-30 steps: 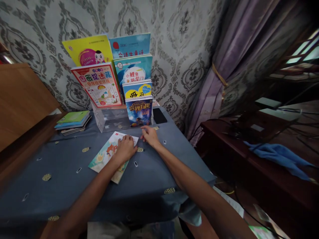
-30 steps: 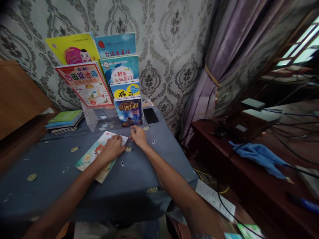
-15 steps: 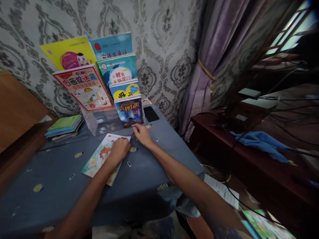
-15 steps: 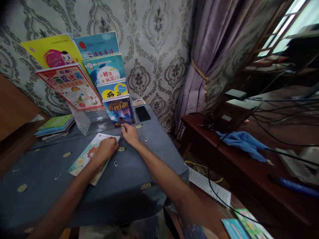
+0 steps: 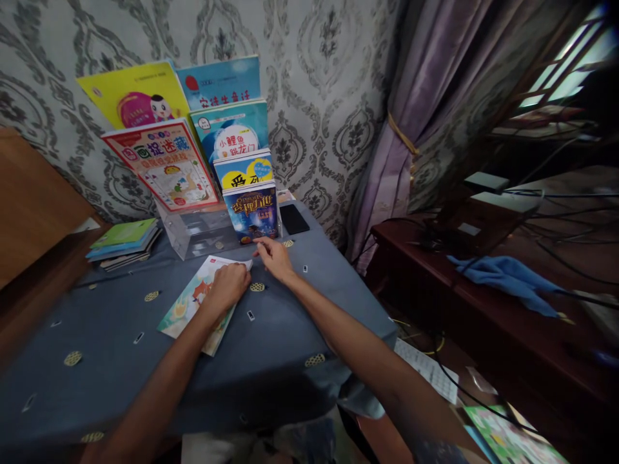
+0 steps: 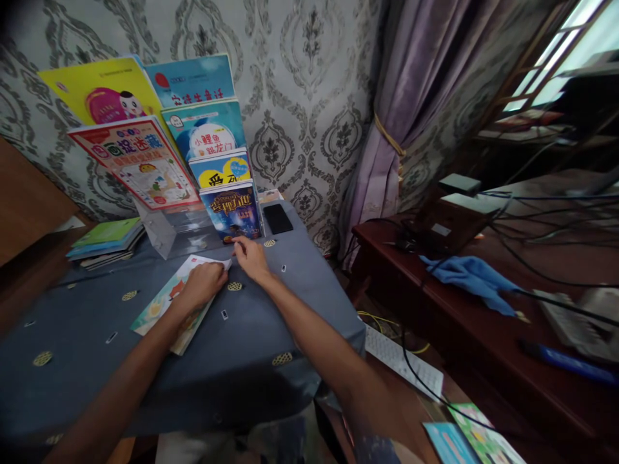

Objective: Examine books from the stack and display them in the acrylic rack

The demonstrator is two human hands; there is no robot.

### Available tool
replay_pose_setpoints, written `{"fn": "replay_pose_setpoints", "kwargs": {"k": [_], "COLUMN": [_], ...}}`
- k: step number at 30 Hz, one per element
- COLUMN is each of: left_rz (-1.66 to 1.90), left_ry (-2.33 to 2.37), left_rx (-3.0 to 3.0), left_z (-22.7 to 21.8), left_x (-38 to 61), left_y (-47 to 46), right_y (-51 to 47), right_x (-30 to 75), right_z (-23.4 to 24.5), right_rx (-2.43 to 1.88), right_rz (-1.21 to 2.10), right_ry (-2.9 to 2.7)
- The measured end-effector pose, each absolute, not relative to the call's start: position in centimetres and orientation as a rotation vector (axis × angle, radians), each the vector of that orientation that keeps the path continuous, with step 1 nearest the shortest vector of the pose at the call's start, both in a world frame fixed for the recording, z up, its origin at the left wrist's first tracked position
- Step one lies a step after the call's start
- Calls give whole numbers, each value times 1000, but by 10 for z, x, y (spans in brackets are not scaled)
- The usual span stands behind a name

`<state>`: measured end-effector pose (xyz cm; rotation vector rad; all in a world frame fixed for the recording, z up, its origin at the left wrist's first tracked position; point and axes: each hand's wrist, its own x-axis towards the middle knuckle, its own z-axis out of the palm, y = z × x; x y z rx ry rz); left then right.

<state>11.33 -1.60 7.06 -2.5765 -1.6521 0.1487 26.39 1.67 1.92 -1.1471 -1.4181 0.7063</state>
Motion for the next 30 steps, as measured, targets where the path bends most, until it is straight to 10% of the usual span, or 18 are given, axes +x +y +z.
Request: {"fn": "replay_pose_setpoints", "kwargs": {"k": [30], "left_rz": [151], "left_ry": [-1632], "left_rx": [-2618], "left_z": [76], "left_x": [106], "left_y": [-10], "right_y": [16], "right_x": [265], "right_z": [16], "right_rx": [-1104], "right_rz": [627], "right_ry": [-1517]}}
